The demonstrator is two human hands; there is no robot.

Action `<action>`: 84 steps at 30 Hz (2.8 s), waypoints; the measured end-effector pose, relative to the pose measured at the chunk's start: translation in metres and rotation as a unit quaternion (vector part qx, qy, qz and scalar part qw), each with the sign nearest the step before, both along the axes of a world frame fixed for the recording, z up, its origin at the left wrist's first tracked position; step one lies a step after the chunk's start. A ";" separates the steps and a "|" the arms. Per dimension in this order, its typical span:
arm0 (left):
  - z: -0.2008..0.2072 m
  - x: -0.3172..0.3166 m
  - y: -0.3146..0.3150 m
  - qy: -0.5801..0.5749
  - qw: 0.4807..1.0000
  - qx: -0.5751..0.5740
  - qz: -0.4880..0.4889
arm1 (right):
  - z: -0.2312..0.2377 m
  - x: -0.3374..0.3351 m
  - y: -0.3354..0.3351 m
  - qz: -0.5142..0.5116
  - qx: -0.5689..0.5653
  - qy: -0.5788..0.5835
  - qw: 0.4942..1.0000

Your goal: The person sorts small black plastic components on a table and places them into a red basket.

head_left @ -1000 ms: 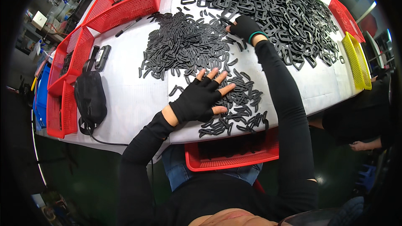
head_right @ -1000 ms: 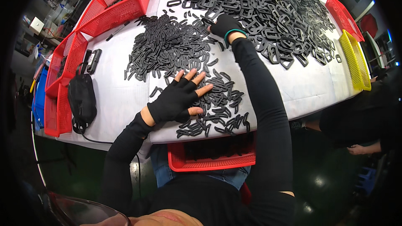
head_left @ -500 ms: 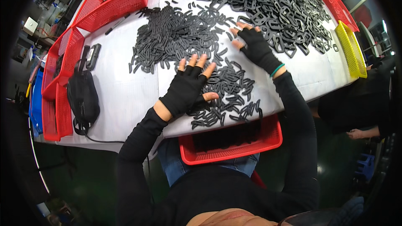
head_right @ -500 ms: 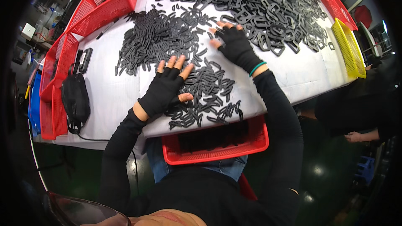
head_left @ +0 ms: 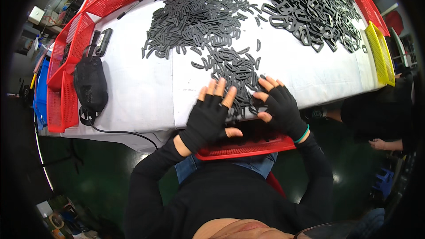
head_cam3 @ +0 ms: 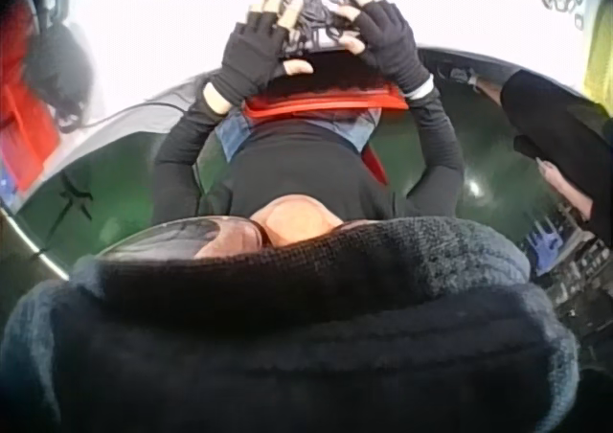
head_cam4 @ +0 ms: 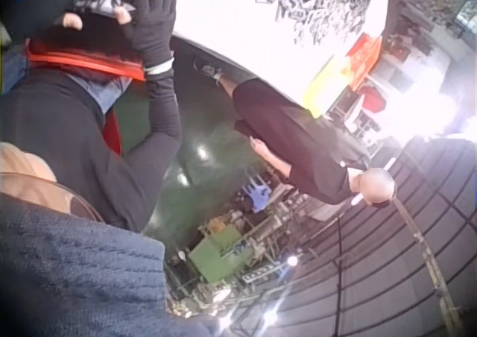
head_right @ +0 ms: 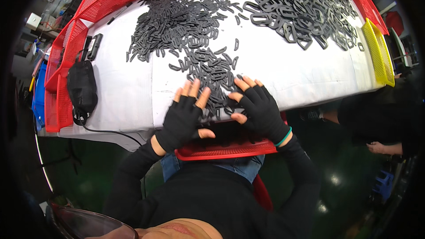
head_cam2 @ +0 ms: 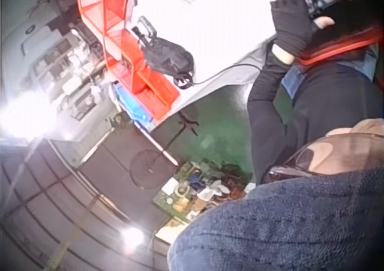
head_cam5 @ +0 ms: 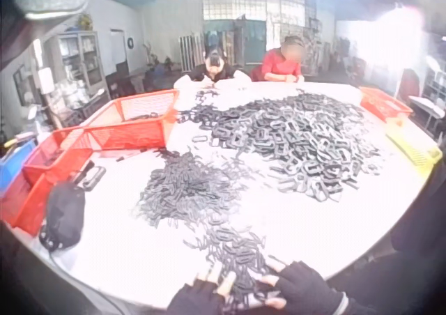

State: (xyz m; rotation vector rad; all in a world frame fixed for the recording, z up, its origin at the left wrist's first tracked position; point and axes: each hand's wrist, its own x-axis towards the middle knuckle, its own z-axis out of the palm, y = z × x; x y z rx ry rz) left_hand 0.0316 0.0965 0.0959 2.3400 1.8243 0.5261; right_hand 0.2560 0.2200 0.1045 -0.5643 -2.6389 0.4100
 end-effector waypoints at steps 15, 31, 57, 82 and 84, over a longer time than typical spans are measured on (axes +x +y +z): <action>-0.025 -0.150 0.132 0.107 0.955 0.089 0.263 | -0.020 -0.079 0.100 -0.132 0.109 -0.007 0.985; -0.013 -0.100 0.038 0.009 0.987 0.055 0.154 | 0.010 -0.022 0.023 0.099 -0.032 -0.041 0.994; 0.005 -0.069 0.056 0.032 0.999 -0.021 -0.007 | 0.016 -0.050 0.052 0.089 -0.100 0.004 0.991; 0.012 0.002 -0.015 -0.058 0.994 -0.045 -0.080 | 0.009 -0.017 -0.010 0.073 -0.024 -0.025 0.997; 0.012 -0.011 -0.008 -0.129 0.986 -0.044 -0.099 | 0.010 -0.011 -0.012 0.094 -0.045 -0.013 0.994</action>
